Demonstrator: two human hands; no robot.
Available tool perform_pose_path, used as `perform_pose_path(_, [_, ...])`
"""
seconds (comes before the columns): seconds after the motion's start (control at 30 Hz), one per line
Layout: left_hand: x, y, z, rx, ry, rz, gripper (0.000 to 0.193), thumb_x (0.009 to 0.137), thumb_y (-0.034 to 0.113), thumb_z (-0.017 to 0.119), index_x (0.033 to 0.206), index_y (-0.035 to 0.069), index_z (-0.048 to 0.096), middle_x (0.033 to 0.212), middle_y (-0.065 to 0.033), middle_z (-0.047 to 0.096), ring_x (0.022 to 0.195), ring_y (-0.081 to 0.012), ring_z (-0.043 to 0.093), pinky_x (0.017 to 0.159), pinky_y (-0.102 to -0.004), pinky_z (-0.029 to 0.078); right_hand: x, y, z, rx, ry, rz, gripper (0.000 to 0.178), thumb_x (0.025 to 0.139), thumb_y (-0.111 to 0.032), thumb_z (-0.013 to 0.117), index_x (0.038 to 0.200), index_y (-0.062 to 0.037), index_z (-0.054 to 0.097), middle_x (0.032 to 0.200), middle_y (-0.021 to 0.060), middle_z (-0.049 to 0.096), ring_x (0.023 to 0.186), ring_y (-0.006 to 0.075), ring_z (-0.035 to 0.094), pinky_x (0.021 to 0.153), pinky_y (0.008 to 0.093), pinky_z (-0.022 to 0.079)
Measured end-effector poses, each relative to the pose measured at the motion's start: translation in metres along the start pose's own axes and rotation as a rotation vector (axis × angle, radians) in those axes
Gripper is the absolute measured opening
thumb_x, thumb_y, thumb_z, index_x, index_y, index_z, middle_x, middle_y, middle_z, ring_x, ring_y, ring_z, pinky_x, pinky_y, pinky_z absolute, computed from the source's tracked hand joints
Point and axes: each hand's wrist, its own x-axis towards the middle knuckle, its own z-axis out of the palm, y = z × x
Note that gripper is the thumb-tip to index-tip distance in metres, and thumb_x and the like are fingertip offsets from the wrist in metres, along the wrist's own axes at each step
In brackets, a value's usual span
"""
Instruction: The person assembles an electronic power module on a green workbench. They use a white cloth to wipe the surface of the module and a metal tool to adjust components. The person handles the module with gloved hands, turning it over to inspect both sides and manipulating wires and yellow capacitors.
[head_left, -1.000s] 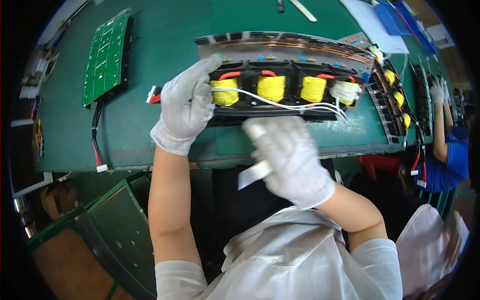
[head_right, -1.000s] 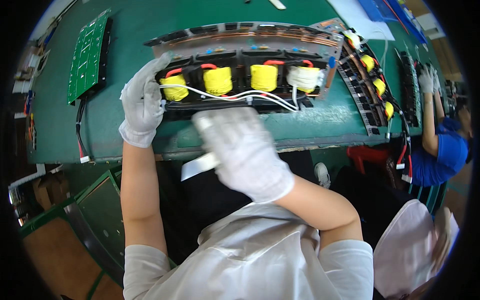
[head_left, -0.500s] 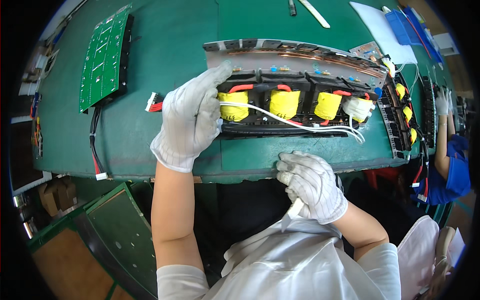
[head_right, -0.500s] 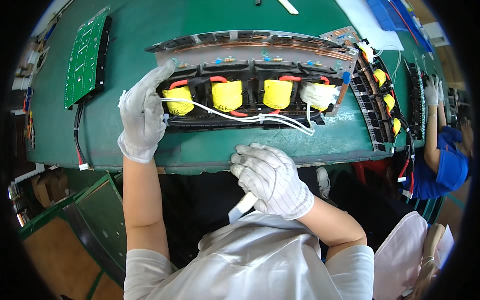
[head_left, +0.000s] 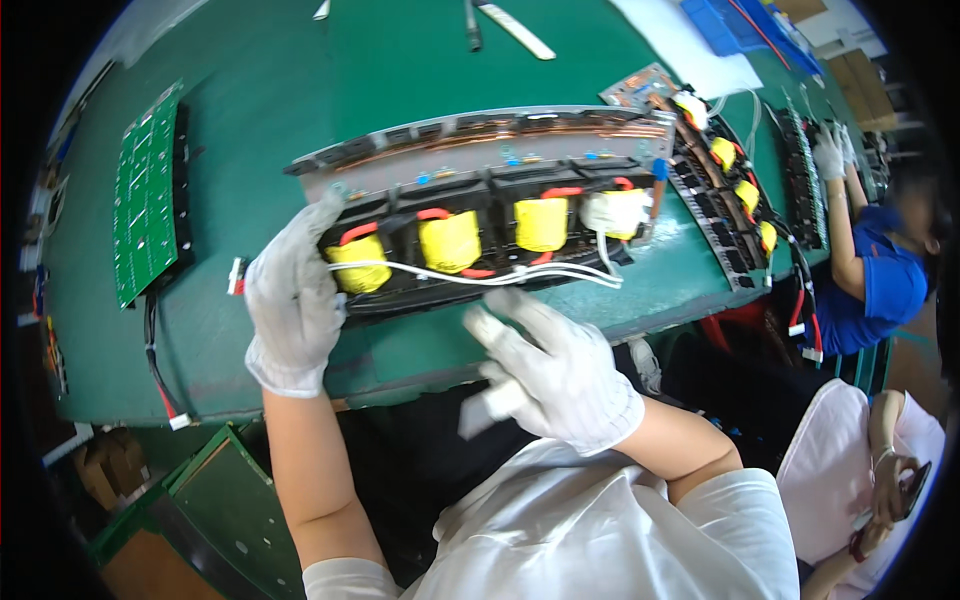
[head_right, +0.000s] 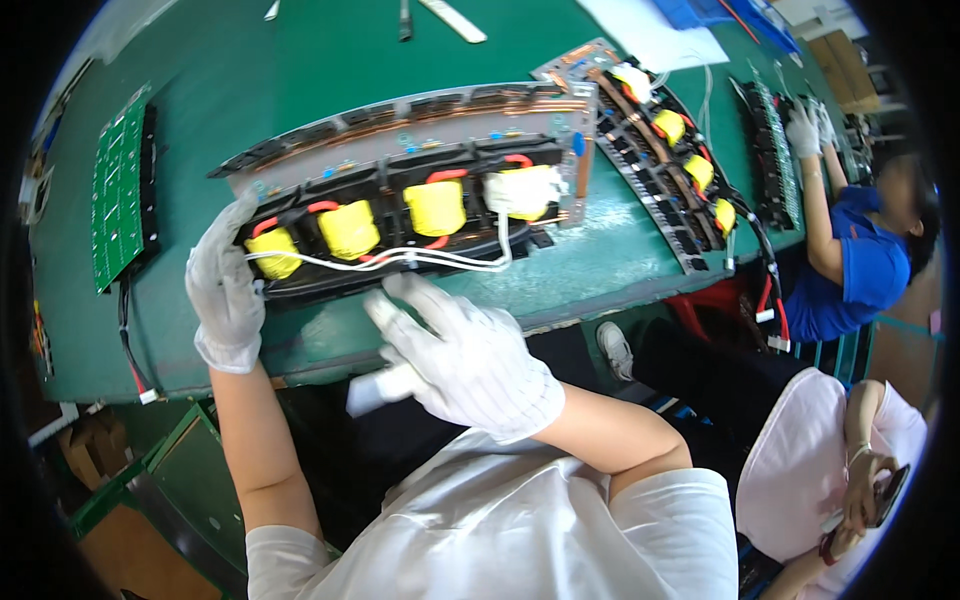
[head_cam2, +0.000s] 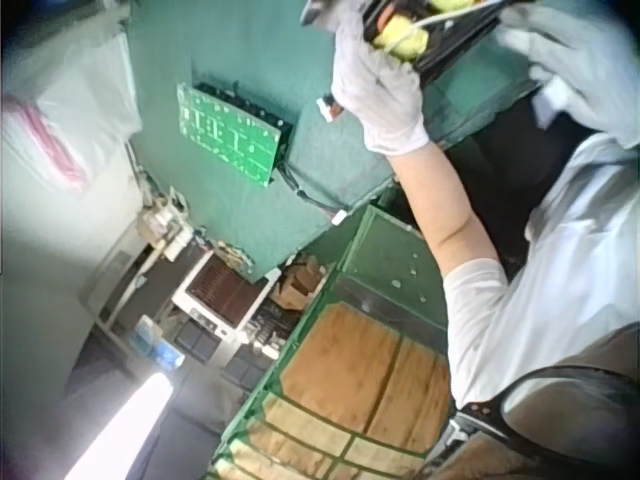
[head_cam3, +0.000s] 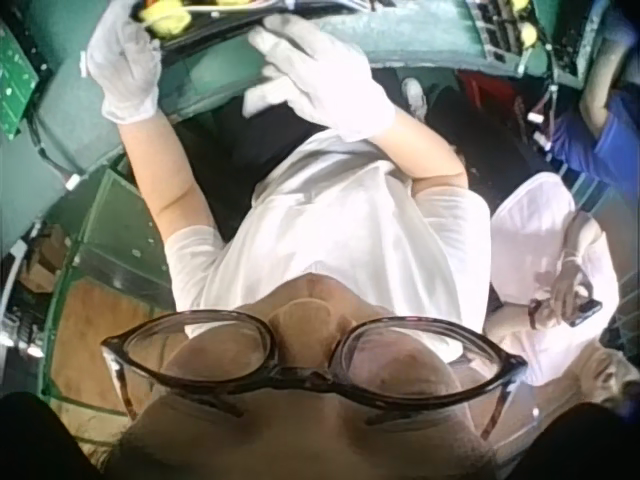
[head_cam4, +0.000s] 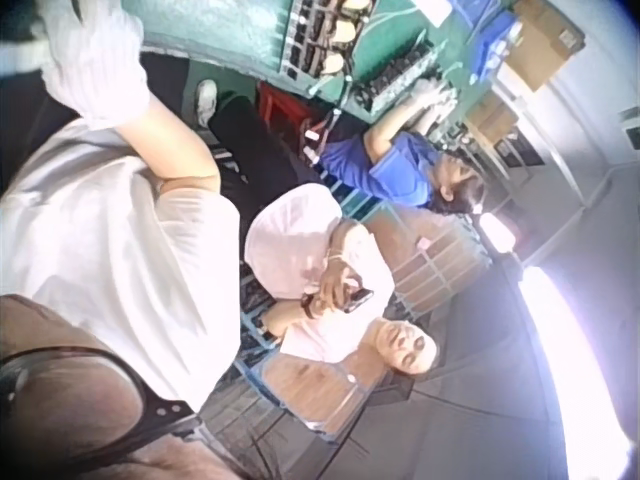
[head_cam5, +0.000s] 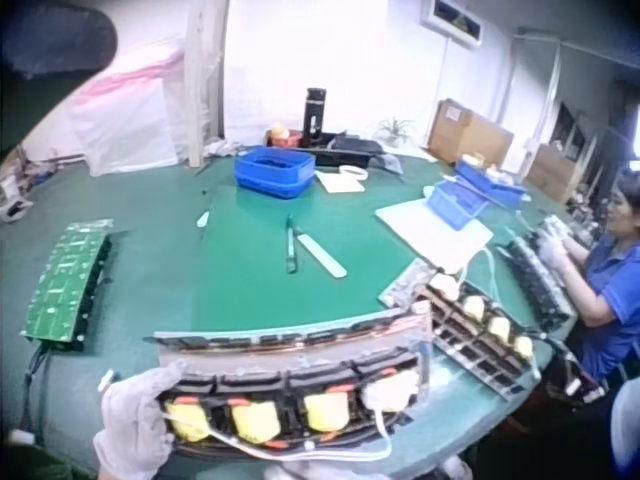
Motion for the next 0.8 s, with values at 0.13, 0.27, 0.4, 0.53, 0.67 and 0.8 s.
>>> perform_pose_path(0.13, [-0.004,-0.003,0.000,0.019,-0.009,-0.019,0.051,0.099,0.035,0.035,0.111,-0.008,0.060,0.109,-0.0206,0.066,0.101,-0.0342,0.064,0.091,-0.0384,0.048,0.006,-0.004,-0.002,-0.027,-0.224,0.163,0.054,0.076,-0.013,0.064,0.128,-0.0058,0.052,0.119,0.0182,0.054,0.075,0.0308,0.064,0.060,0.0392,0.053])
perform_pose_path(0.27, [-0.008,-0.004,0.000,0.023,-0.002,-0.001,0.051,0.100,0.035,0.034,0.113,-0.008,0.059,0.111,-0.0201,0.066,0.102,-0.0340,0.064,0.092,-0.0383,0.048,0.001,-0.001,-0.007,-0.035,-0.238,0.150,0.055,0.075,-0.011,0.063,0.128,-0.0051,0.051,0.123,0.0181,0.053,0.077,0.0293,0.064,0.061,0.0380,0.053])
perform_pose_path(0.4, [-0.011,-0.005,0.000,-0.002,-0.003,0.010,0.050,0.101,0.034,0.034,0.115,-0.007,0.057,0.112,-0.0207,0.065,0.101,-0.0332,0.065,0.091,-0.0382,0.048,-0.006,-0.001,-0.005,-0.086,-0.262,0.129,0.060,0.071,-0.010,0.063,0.129,-0.0047,0.051,0.125,0.0171,0.053,0.074,0.0272,0.063,0.060,0.0372,0.052])
perform_pose_path(0.53, [-0.011,-0.007,0.001,-0.023,0.017,0.047,0.049,0.101,0.035,0.034,0.115,-0.006,0.057,0.111,-0.0208,0.065,0.099,-0.0322,0.066,0.088,-0.0375,0.050,-0.010,-0.001,0.001,-0.162,-0.281,0.111,0.066,0.067,-0.011,0.064,0.131,-0.0043,0.049,0.127,0.0162,0.052,0.072,0.0252,0.063,0.060,0.0365,0.052])
perform_pose_path(0.67, [-0.013,-0.005,0.000,0.008,0.036,0.068,0.049,0.101,0.036,0.036,0.115,-0.005,0.058,0.111,-0.0201,0.065,0.098,-0.0316,0.066,0.087,-0.0371,0.050,-0.012,-0.004,-0.003,-0.085,-0.294,0.113,0.056,0.074,-0.011,0.062,0.128,-0.0049,0.051,0.128,0.0164,0.052,0.069,0.0261,0.064,0.060,0.0361,0.052])
perform_pose_path(0.8, [-0.014,-0.006,0.001,-0.014,0.033,0.084,0.048,0.101,0.034,0.035,0.115,-0.005,0.058,0.111,-0.0199,0.065,0.098,-0.0324,0.066,0.087,-0.0378,0.050,-0.038,0.002,0.004,0.038,-0.247,0.003,0.043,0.081,-0.016,0.061,0.123,-0.0057,0.054,0.127,0.0168,0.054,0.067,0.0252,0.066,0.055,0.0352,0.053])
